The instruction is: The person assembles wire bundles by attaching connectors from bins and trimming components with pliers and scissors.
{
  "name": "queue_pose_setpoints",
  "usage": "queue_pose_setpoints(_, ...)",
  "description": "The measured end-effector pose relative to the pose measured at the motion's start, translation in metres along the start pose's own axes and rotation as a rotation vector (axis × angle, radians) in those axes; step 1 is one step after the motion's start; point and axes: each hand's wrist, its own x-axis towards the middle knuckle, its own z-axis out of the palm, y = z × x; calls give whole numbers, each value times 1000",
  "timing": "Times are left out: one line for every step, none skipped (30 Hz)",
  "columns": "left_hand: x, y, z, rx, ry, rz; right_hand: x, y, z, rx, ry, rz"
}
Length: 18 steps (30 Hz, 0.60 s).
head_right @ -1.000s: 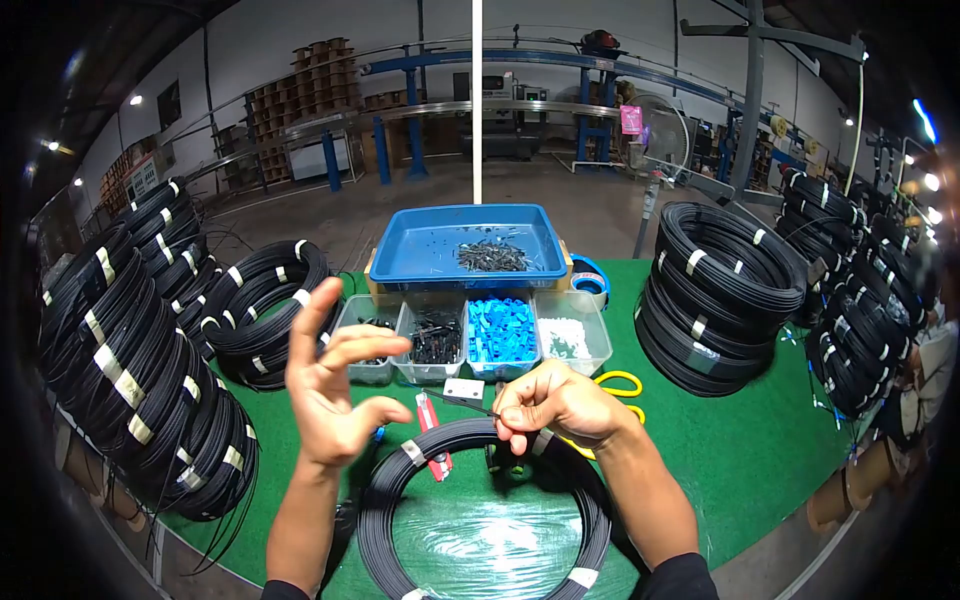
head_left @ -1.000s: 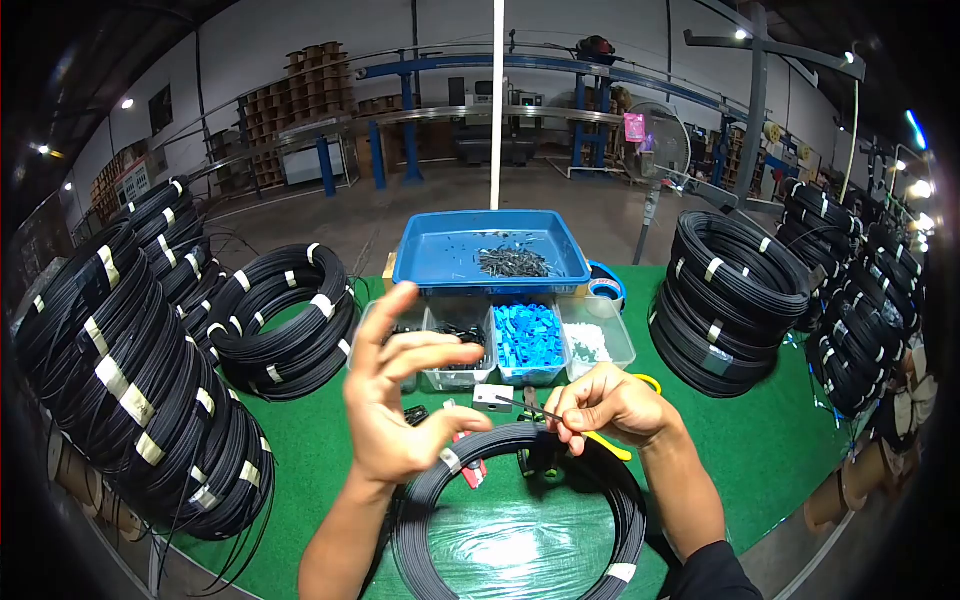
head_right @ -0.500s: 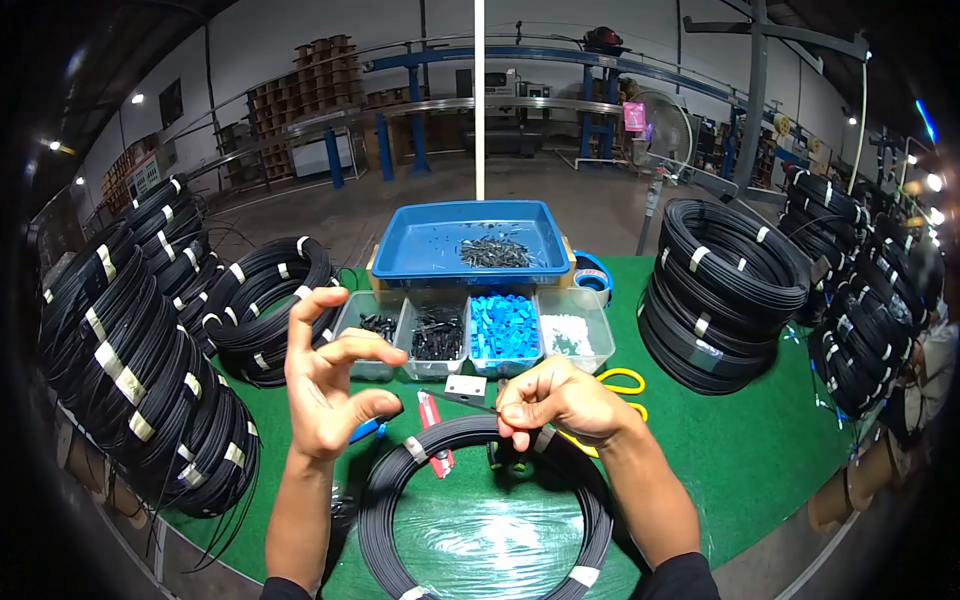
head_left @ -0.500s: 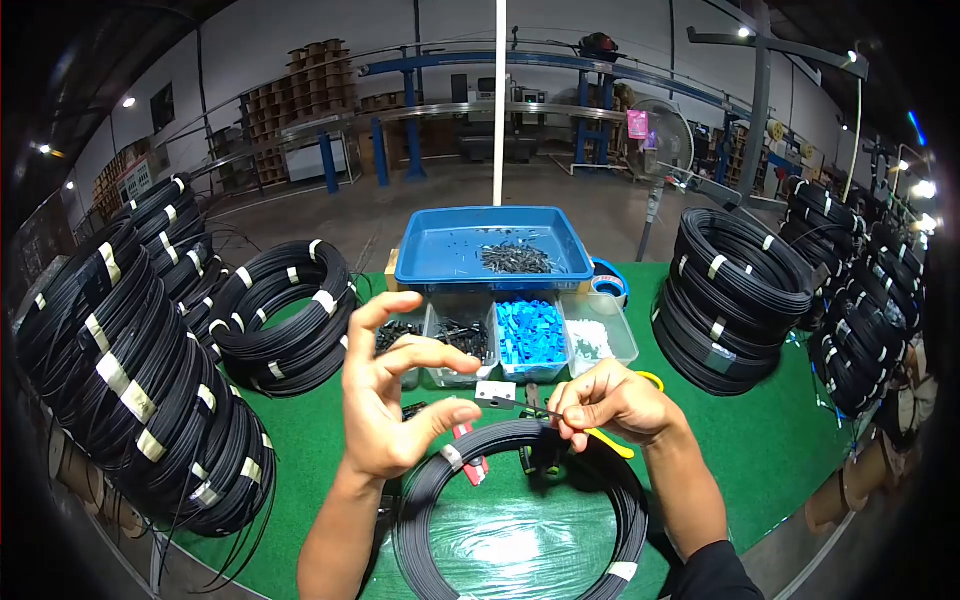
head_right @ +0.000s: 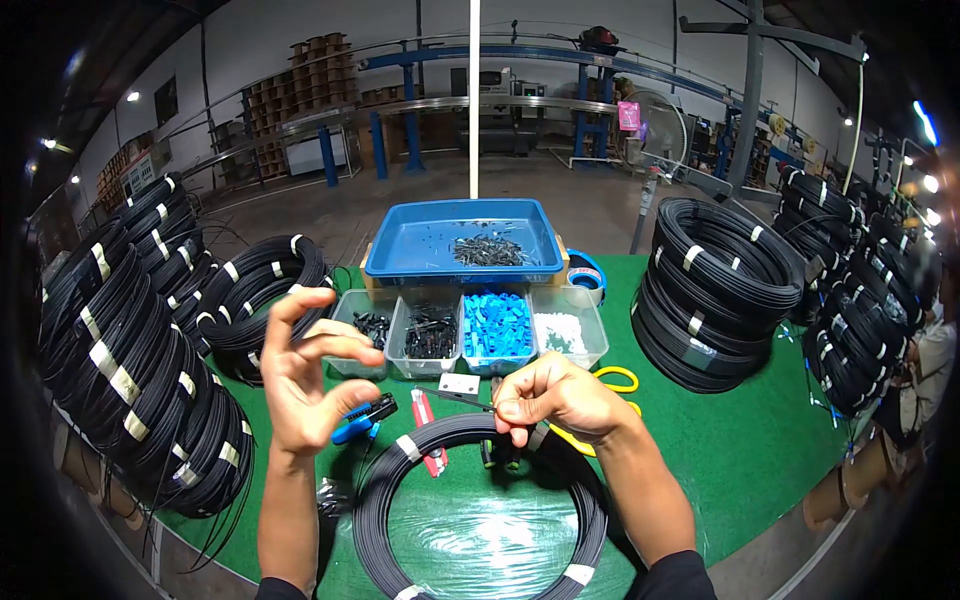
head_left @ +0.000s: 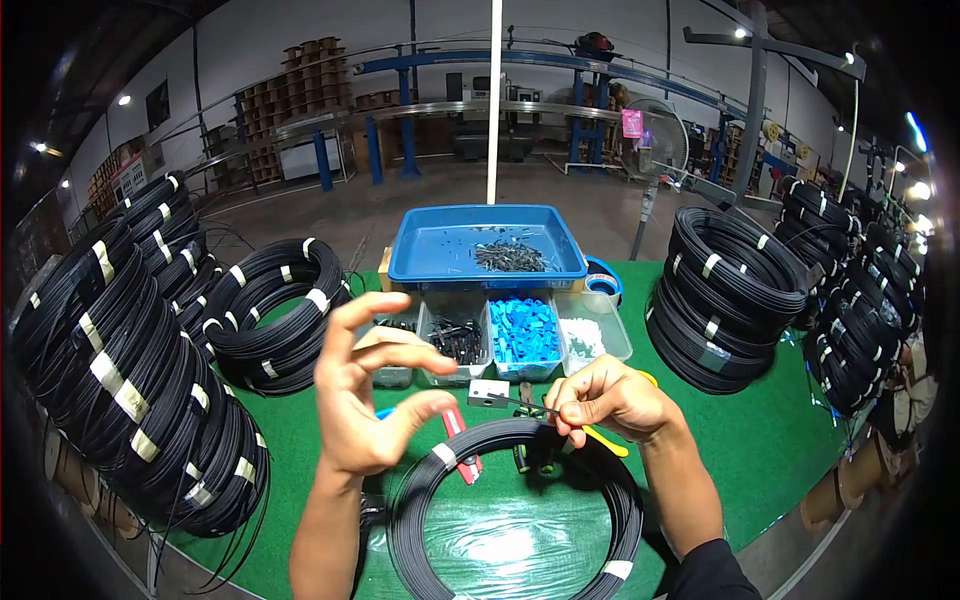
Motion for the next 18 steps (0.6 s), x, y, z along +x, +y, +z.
queue_pose_setpoints(0, 1, 3, 29, -54, -2, 0, 0, 0, -1, -2, 1)
queue_pose_setpoints(0, 3, 10, 11, -43, 4, 0, 1, 0, -6, -6, 0)
queue_pose_setpoints(-1, 2, 15, 32, -45, 18, 1, 1, 0, -11, -11, -1)
queue_pose_setpoints(-2, 2, 20, 48, -40, 31, 1, 2, 1, -12, -13, 3)
queue_pose_setpoints(-3, 2, 22, 63, -36, 44, 1, 2, 2, -15, -6, 1)
queue_pose_setpoints(-4, 1, 23, 63, -35, 42, 1, 2, 3, -16, 3, -1)
queue_pose_setpoints(-6, 0, 24, 59, -18, 14, 1, 2, 3, -15, 3, 0)
queue_pose_setpoints(-7, -1, 25, 55, -2, -13, 1, 1, 4, -13, -3, 0)
queue_pose_setpoints(-7, -1, 24, 55, -2, -13, 1, 1, 4, -12, -8, -2)
queue_pose_setpoints(-6, -1, 23, 32, 32, -1, 1, 1, 4, -12, -8, -3)
queue_pose_setpoints(-6, -1, 20, 10, 66, 11, 2, 2, 3, -16, -9, 0)
queue_pose_setpoints(-5, -2, 15, 7, 72, 6, 2, 2, 2, -19, -10, 1)
queue_pose_setpoints(-4, -4, 10, 3, 78, 0, 1, 2, 2, -16, -7, -1)
queue_pose_setpoints(-3, -3, 7, -25, 99, -3, 0, 1, 2, -2, 2, 7)
queue_pose_setpoints(-2, -3, 4, -52, 121, -6, 0, 0, 2, 11, 10, 13)
queue_pose_setpoints(-2, -5, 2, -67, 103, -6, -1, 0, 3, 12, 11, 10)
queue_pose_setpoints(-2, -4, 3, -67, 101, -4, -1, 0, 3, 1, 9, 6)
queue_pose_setpoints(-1, -3, 5, -27, 35, 4, -1, 0, 3, -11, 6, 4)
